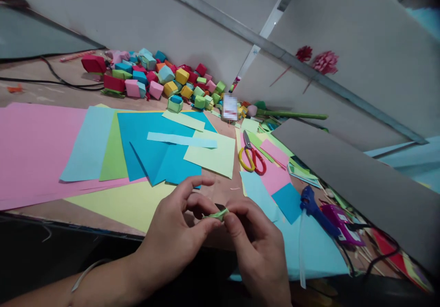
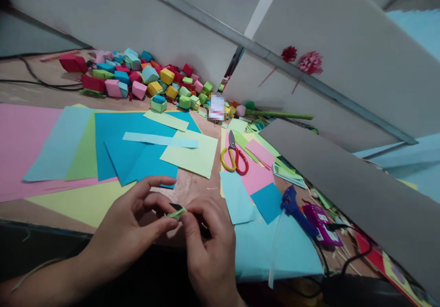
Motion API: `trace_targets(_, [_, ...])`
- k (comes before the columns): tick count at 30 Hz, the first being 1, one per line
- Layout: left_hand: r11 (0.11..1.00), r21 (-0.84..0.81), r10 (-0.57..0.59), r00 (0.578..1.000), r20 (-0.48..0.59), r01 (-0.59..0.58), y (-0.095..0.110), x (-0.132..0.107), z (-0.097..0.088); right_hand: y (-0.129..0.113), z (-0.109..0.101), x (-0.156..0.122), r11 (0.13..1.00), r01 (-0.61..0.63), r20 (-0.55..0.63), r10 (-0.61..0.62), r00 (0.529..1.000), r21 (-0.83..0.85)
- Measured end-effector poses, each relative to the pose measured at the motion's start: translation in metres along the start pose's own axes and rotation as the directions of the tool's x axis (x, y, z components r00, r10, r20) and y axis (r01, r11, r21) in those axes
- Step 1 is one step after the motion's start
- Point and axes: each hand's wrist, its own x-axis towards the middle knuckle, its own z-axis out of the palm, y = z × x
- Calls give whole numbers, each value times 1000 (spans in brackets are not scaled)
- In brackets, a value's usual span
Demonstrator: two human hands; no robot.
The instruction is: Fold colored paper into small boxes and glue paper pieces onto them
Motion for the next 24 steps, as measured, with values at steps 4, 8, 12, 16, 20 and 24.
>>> trace_targets(4, [999, -34, -36, 998, 47, 38, -5, 1, 4, 3, 5, -2, 995, 89, -100, -94, 990, -55])
trace_targets(8, [998, 5, -65, 997, 41, 65, -8, 1, 4, 4, 8, -3, 992, 105, -140, -114, 984, -69])
trace_targets(12, [990, 8, -144, 988, 61, 144, -7, 5, -2, 5, 1, -2, 995, 82, 29, -80, 996, -54])
trace_targets(16, [976, -37, -214, 977, 0, 214, -11, 10, -12, 14, -19, -7, 994, 13, 203, 9, 979, -108])
trace_targets(20, [971, -31, -238, 967, -89, 237, -12, 13, -20, 38, -46, -2, 982, 10, 218, 31, 976, -186])
trace_targets(24, [896, -279, -360, 933, 2, 346, -4, 14, -18, 55, -55, 15, 904, 23, -25, -37, 999, -428])
